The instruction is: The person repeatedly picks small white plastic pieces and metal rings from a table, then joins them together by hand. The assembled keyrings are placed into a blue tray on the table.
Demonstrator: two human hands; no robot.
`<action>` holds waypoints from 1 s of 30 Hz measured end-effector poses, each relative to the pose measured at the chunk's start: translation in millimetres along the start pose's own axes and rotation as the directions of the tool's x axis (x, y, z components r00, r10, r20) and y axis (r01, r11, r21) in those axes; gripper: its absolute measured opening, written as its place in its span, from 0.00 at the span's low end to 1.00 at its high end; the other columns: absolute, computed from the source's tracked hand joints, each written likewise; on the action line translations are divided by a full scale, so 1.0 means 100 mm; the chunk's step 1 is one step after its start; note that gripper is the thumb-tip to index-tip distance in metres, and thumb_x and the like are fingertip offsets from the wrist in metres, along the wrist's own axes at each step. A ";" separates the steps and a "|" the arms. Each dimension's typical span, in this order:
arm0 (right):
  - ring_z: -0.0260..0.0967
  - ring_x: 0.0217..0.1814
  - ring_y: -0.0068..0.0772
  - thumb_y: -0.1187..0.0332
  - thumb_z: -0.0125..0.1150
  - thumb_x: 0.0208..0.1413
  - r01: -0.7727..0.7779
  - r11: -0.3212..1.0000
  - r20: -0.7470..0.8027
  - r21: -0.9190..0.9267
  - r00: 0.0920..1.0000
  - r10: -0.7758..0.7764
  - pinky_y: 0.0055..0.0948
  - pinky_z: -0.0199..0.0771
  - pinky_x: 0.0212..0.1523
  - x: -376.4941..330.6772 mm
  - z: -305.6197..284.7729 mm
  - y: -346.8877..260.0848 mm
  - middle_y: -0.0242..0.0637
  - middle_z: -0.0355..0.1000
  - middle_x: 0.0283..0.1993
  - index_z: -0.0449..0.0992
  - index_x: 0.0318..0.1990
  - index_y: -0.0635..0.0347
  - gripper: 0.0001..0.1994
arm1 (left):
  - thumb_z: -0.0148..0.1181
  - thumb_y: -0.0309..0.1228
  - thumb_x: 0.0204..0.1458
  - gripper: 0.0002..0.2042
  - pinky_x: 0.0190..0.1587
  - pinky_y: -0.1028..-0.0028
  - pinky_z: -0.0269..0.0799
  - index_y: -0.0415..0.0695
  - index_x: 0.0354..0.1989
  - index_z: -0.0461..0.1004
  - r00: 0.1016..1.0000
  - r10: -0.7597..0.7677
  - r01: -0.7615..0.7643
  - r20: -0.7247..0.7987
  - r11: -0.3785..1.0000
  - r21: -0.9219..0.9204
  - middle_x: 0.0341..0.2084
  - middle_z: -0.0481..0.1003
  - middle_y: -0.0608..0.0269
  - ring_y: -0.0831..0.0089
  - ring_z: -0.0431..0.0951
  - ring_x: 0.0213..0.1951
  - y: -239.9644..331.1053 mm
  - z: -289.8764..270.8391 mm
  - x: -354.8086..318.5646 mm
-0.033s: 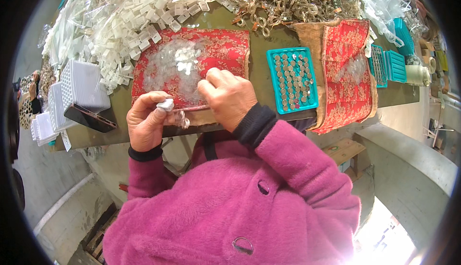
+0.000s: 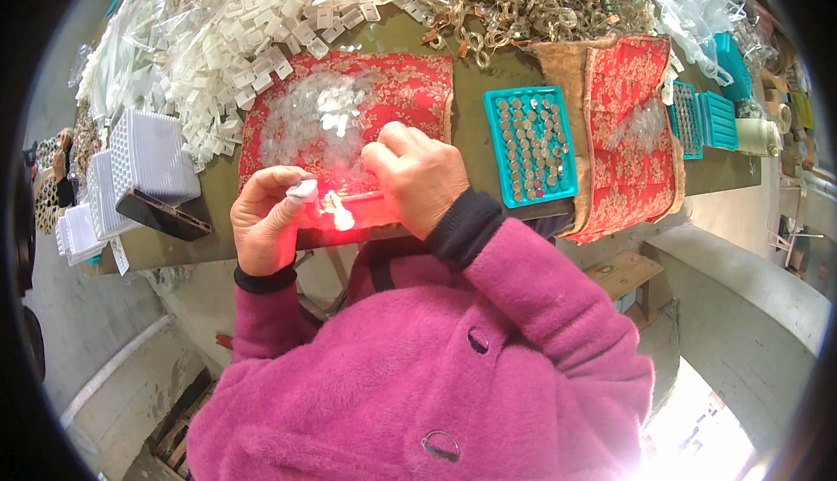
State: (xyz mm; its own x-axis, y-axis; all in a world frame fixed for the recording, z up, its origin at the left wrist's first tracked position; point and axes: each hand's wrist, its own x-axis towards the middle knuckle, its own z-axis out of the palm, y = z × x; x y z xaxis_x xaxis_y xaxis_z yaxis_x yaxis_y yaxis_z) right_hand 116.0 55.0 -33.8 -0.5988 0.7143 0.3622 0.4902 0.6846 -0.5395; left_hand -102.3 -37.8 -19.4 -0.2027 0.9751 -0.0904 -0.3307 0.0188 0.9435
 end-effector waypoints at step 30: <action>0.76 0.32 0.15 0.78 0.65 0.65 -0.439 0.222 0.250 0.871 0.784 0.569 0.19 0.78 0.33 -0.22 -0.49 -0.11 0.30 0.79 0.37 0.77 0.47 0.63 0.06 | 0.67 0.22 0.60 0.13 0.43 0.72 0.84 0.36 0.52 0.77 0.974 -0.216 0.227 0.074 0.948 -0.224 0.43 0.83 0.56 0.72 0.85 0.41 -0.15 0.70 -0.01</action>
State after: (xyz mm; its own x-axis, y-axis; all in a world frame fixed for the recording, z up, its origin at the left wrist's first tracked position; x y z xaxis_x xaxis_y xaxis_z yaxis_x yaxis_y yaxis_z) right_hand 155.2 38.7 1.5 -0.3487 0.9127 -0.2129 -0.1797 -0.2880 -0.9406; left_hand -32.5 -24.1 -11.4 -0.0574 0.9617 -0.2679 -0.5660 0.1897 0.8023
